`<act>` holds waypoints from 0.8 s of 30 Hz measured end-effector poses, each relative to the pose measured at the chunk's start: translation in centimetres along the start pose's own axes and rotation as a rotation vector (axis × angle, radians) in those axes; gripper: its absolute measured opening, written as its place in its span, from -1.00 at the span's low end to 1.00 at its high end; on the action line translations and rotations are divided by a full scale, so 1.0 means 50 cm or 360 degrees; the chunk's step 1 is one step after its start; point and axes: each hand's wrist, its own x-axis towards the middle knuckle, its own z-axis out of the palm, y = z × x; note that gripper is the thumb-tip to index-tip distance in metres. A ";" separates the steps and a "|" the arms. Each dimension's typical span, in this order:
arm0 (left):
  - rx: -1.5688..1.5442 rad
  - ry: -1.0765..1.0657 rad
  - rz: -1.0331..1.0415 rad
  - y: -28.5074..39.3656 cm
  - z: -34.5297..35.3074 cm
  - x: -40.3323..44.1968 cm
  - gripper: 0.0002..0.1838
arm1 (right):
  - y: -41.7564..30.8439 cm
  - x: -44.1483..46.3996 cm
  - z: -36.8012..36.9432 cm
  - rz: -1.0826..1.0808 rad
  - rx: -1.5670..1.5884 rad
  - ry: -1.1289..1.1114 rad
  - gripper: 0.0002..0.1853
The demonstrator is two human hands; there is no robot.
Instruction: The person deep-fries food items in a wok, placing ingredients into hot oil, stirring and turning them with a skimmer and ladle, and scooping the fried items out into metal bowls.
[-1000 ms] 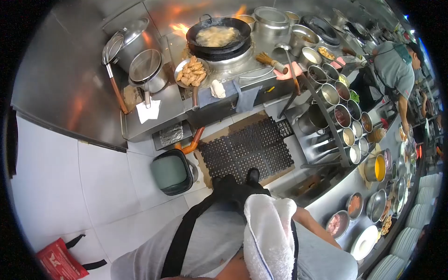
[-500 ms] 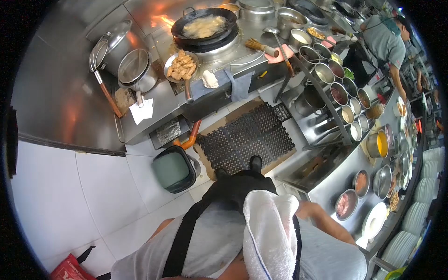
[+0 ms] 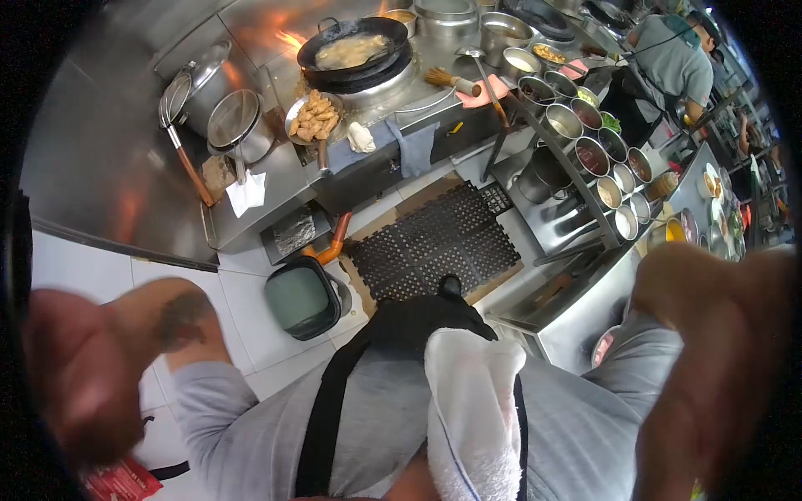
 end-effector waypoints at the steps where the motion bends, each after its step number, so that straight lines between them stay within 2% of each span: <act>1: -0.0025 -0.0050 0.0089 0.003 0.000 0.022 -0.68 | -0.003 0.017 -0.001 -0.0085 0.0038 0.0042 -0.73; 4: -0.0005 -0.0137 0.0167 -0.021 -0.001 0.072 -0.68 | 0.010 0.040 0.002 -0.0113 0.0100 0.0090 -0.73; 6: 0.0060 -0.0078 0.0271 -0.063 -0.014 0.130 -0.68 | 0.027 0.051 -0.010 -0.0143 0.0090 0.0135 -0.73; 10: 0.0095 0.0001 0.0098 -0.098 -0.058 0.248 -0.68 | 0.079 0.090 0.010 0.0018 0.0213 0.0165 -0.73; 14: 0.0012 0.0002 0.0255 -0.025 -0.063 0.185 -0.67 | 0.027 0.064 0.029 -0.0109 0.0275 0.0165 -0.73; 18: 0.0067 -0.0041 0.0339 -0.080 -0.061 0.164 -0.67 | 0.054 0.042 0.040 -0.0203 0.0298 0.0200 -0.72; 24: 0.0221 -0.0071 0.0462 -0.059 -0.080 0.139 -0.66 | 0.036 0.021 0.034 -0.0341 0.0363 0.0299 -0.72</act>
